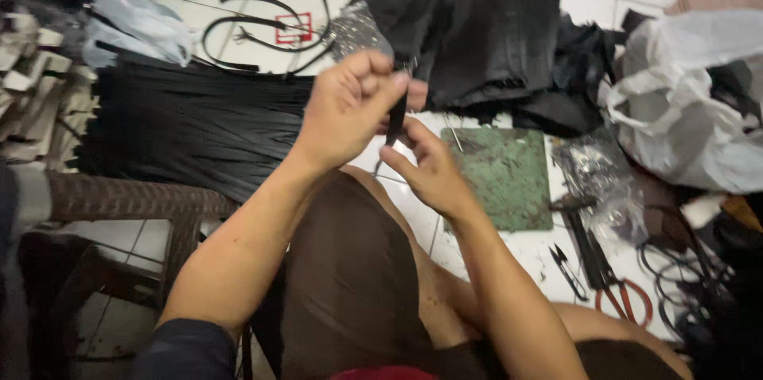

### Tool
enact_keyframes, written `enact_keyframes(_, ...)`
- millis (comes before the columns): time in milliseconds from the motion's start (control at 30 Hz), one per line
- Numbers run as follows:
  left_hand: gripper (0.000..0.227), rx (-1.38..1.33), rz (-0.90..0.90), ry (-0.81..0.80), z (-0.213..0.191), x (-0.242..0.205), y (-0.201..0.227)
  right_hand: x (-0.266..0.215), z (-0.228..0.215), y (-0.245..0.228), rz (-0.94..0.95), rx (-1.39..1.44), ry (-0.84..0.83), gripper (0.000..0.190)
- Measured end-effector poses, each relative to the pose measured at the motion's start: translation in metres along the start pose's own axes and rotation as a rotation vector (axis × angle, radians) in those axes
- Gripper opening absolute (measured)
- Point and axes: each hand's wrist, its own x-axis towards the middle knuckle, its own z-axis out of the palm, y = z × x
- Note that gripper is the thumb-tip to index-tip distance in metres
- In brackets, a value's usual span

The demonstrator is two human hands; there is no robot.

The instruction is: The person assembles keychains by cutting black straps, inserting metal rings, and hammering them into place. They repeatedly pick up straps, cut them, attach hardware, and use a hammer on a green board to secure the components.

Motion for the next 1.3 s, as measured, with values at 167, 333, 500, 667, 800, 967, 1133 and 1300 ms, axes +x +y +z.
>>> enact_keyframes(167,0.009,0.128,0.454,0.233,-0.017,0.030,0.030,-0.034,-0.044,-0.015,0.289,-0.081,-0.049,0.017)
enact_keyframes(333,0.015,-0.125,0.451,0.468,-0.104,0.058,0.004,-0.077,-0.098,-0.019,0.447,0.077,-0.070,0.024)
enact_keyframes(500,0.016,-0.142,0.260,0.671,-0.125,0.041,-0.008,-0.094,-0.128,-0.021,0.596,0.231,-0.135,0.033)
enact_keyframes(667,0.013,-0.006,0.312,0.540,-0.103,0.022,-0.027,-0.089,-0.123,-0.030,0.635,0.370,-0.223,0.037)
enact_keyframes(800,0.018,0.419,0.357,0.183,-0.048,-0.015,-0.039,-0.080,-0.110,-0.016,0.716,0.492,-0.184,0.037)
enact_keyframes(967,0.003,0.555,0.264,-0.028,-0.004,-0.043,-0.094,-0.067,-0.083,-0.003,0.594,0.495,-0.017,0.025)
enact_keyframes(1133,0.013,0.559,0.066,-0.145,-0.011,-0.029,-0.122,-0.040,-0.090,0.027,0.531,0.417,-0.017,0.023)
enact_keyframes(1300,0.011,0.199,0.154,0.452,-0.076,0.019,-0.104,-0.029,-0.094,0.017,0.545,0.173,0.104,0.030)
